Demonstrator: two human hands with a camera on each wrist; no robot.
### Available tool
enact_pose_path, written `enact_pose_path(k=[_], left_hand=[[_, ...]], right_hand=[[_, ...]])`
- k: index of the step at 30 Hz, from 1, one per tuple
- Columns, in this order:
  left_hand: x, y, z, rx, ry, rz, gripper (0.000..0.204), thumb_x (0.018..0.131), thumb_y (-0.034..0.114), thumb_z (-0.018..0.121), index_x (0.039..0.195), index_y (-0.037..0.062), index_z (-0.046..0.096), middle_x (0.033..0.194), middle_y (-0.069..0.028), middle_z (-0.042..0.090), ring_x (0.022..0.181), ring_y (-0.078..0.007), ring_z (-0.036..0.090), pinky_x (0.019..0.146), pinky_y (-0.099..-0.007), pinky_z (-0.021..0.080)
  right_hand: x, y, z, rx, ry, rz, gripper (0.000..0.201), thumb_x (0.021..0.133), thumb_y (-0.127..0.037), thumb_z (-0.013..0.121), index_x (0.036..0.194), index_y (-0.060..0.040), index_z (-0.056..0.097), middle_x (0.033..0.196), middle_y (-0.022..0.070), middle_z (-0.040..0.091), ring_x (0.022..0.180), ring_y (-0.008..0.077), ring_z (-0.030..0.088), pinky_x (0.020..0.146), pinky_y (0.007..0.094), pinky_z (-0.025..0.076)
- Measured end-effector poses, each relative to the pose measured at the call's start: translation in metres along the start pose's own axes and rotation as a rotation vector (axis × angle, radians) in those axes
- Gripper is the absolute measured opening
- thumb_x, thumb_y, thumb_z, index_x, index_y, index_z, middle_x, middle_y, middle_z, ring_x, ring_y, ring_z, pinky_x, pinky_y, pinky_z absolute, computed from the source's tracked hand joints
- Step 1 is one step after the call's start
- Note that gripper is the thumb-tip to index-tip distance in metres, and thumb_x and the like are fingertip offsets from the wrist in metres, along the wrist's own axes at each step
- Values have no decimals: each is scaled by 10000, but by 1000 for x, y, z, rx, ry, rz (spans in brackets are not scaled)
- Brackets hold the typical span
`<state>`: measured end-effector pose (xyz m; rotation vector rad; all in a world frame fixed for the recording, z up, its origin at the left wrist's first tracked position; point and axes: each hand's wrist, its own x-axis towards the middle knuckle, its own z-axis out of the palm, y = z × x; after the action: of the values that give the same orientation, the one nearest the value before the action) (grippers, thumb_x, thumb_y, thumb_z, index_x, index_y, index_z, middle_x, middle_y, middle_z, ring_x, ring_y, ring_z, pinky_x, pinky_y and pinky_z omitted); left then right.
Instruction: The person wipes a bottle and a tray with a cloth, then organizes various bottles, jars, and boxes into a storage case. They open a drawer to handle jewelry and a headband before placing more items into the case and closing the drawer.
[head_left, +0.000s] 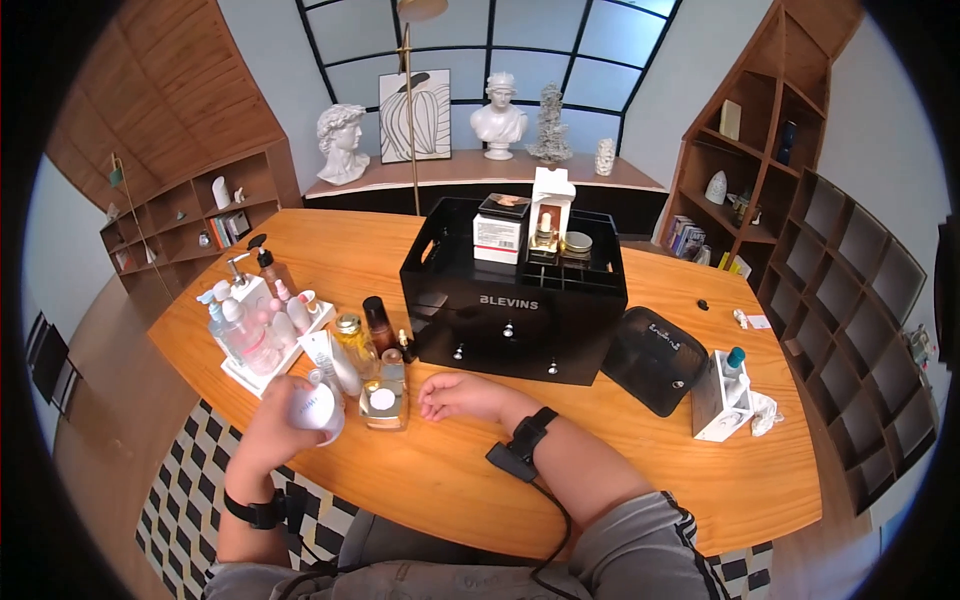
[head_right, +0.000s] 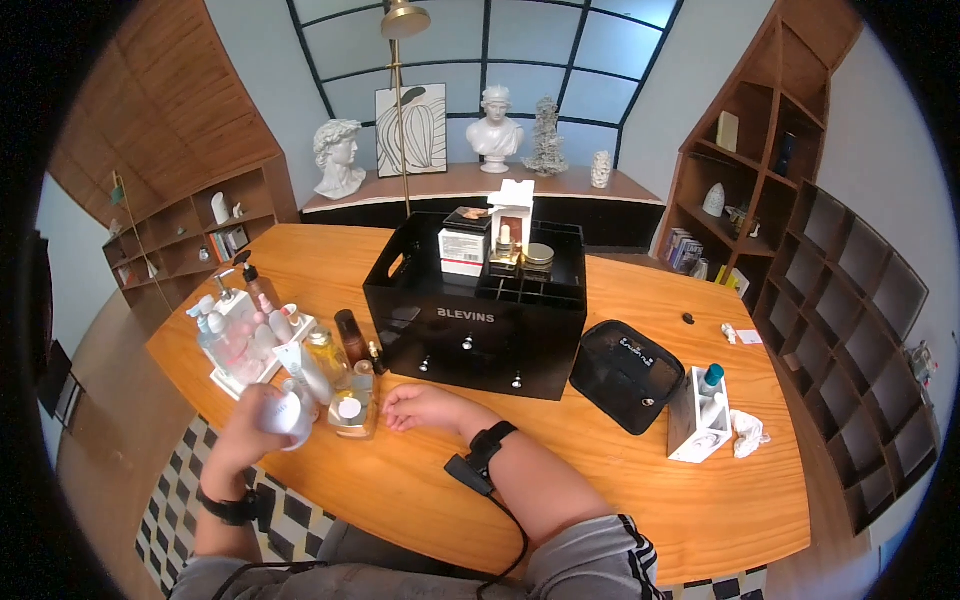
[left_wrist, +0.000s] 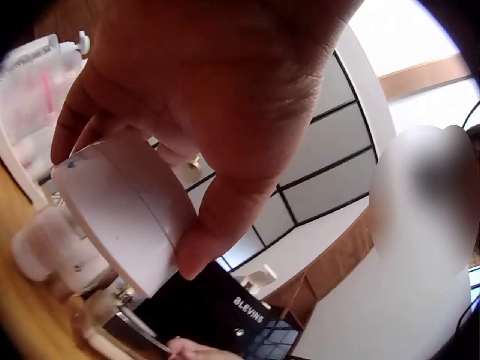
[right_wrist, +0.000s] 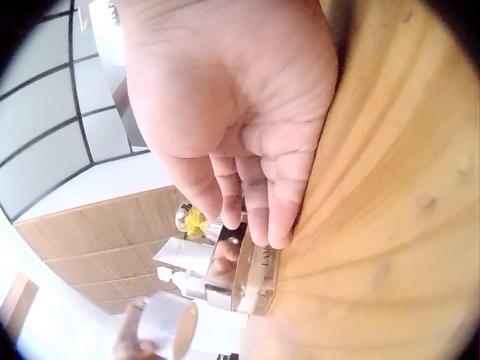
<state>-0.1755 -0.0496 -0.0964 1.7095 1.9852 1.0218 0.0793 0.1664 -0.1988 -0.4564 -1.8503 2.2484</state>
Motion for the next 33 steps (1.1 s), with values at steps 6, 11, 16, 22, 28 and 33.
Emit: enact_pose_path(k=[6, 11, 16, 22, 28, 33], left_hand=[[-12, -12, 14, 155, -172, -46, 650, 592, 191, 869, 1153, 92, 556, 1168, -147, 544, 1099, -335, 574, 936, -372, 482], [-11, -21, 25, 192, -204, 149, 642, 619, 182, 867, 1175, 89, 561, 1234, -166, 529, 1141, -364, 557, 973, -385, 475], [-11, -30, 32, 116, -176, 273, 570, 651, 46, 822, 1164, 94, 578, 1319, -169, 501, 1200, -368, 530, 992, -381, 470], [-12, -18, 23, 64, -105, 341, 438, 705, -51, 728, 1109, 80, 622, 1340, -170, 511, 1213, -345, 543, 986, -386, 479], [13, 68, 9, -327, -379, 614, 322, 797, -20, 700, 1104, 47, 634, 1108, -123, 648, 1081, -285, 622, 940, -354, 491], [62, 99, 105, -576, -1064, 530, 184, 946, 121, 647, 1109, 36, 652, 1037, -30, 674, 973, -110, 614, 867, -256, 482]], right_hand=[[-2, 4, 0, 8, 50, -16, 121, 999, -120, 549, 1082, -46, 596, 1026, 74, 646, 983, 162, 645, 877, 282, 529], [-2, 4, -3, 1, 56, -7, 125, 1001, -130, 552, 1082, -51, 604, 1033, 71, 647, 985, 159, 645, 881, 281, 528], [-3, 4, -3, 22, 49, -8, 134, 1004, -144, 552, 1082, -48, 603, 1034, 67, 647, 985, 155, 645, 879, 277, 529], [-5, 0, -1, 40, 46, -5, 110, 1002, -126, 538, 1075, -57, 582, 1011, 70, 632, 974, 164, 639, 874, 279, 525], [-4, 0, -2, 77, 33, 5, 122, 999, -132, 546, 1086, -56, 583, 1013, 70, 633, 957, 155, 636, 860, 270, 526], [-17, -15, 10, 116, 91, 69, 166, 983, -171, 588, 1091, -45, 593, 1027, 36, 626, 941, 102, 601, 833, 245, 502]])
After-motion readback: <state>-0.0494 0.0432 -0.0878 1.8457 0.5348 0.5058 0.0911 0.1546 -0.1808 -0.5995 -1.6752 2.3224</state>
